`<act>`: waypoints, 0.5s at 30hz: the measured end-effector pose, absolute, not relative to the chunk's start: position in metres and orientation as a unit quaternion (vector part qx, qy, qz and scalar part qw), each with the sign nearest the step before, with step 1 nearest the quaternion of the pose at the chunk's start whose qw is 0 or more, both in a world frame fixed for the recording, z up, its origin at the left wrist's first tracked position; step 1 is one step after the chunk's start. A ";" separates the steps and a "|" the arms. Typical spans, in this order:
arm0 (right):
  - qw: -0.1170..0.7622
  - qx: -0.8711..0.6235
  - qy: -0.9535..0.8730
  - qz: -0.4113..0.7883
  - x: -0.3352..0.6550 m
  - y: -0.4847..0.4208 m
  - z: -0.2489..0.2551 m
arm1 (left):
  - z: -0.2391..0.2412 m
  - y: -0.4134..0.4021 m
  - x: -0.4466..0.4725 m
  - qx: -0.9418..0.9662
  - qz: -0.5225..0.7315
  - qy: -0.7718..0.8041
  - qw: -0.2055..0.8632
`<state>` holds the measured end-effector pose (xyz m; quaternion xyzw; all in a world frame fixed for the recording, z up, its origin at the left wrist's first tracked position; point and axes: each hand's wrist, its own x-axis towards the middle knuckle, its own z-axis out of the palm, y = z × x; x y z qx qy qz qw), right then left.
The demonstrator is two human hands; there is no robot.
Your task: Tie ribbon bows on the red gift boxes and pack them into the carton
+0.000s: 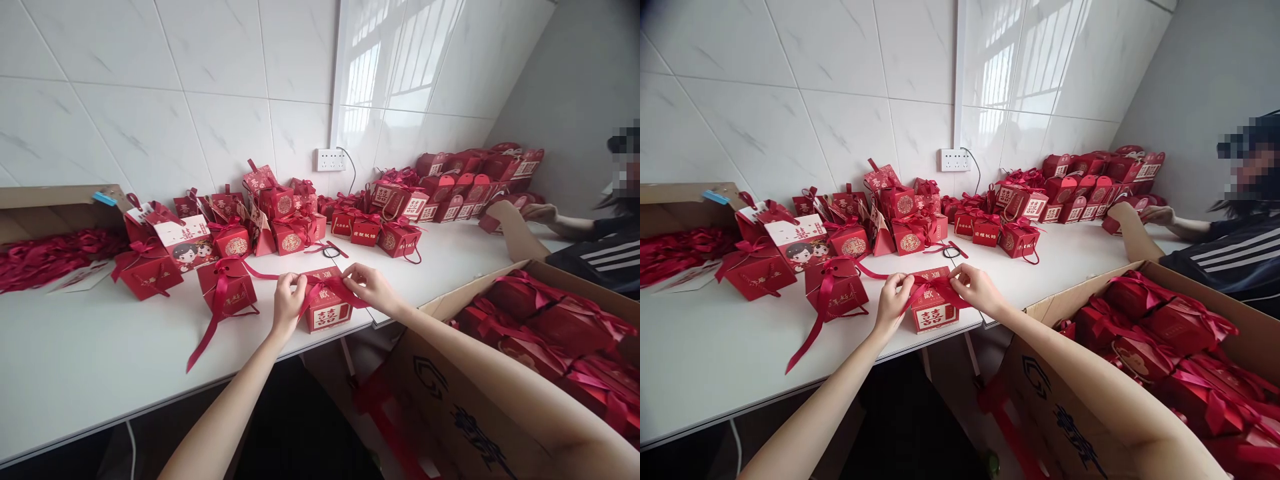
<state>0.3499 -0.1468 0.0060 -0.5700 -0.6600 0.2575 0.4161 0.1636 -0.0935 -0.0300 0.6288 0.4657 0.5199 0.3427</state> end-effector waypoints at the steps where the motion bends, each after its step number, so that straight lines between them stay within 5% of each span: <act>1: 0.407 -0.572 -0.676 0.224 0.353 -0.148 0.010 | -0.030 -0.093 0.162 0.628 0.517 0.464 0.352; 5: 0.374 -0.517 -0.751 0.168 0.363 -0.153 0.031 | -0.037 -0.087 0.153 0.620 0.500 0.456 0.398; 11: 0.169 -0.469 -0.854 0.151 0.352 -0.143 0.037 | -0.055 -0.082 0.146 0.620 0.487 0.480 0.385; 15: 0.232 -0.491 -0.806 0.236 0.354 -0.131 0.027 | -0.061 -0.091 0.148 0.652 0.464 0.489 0.348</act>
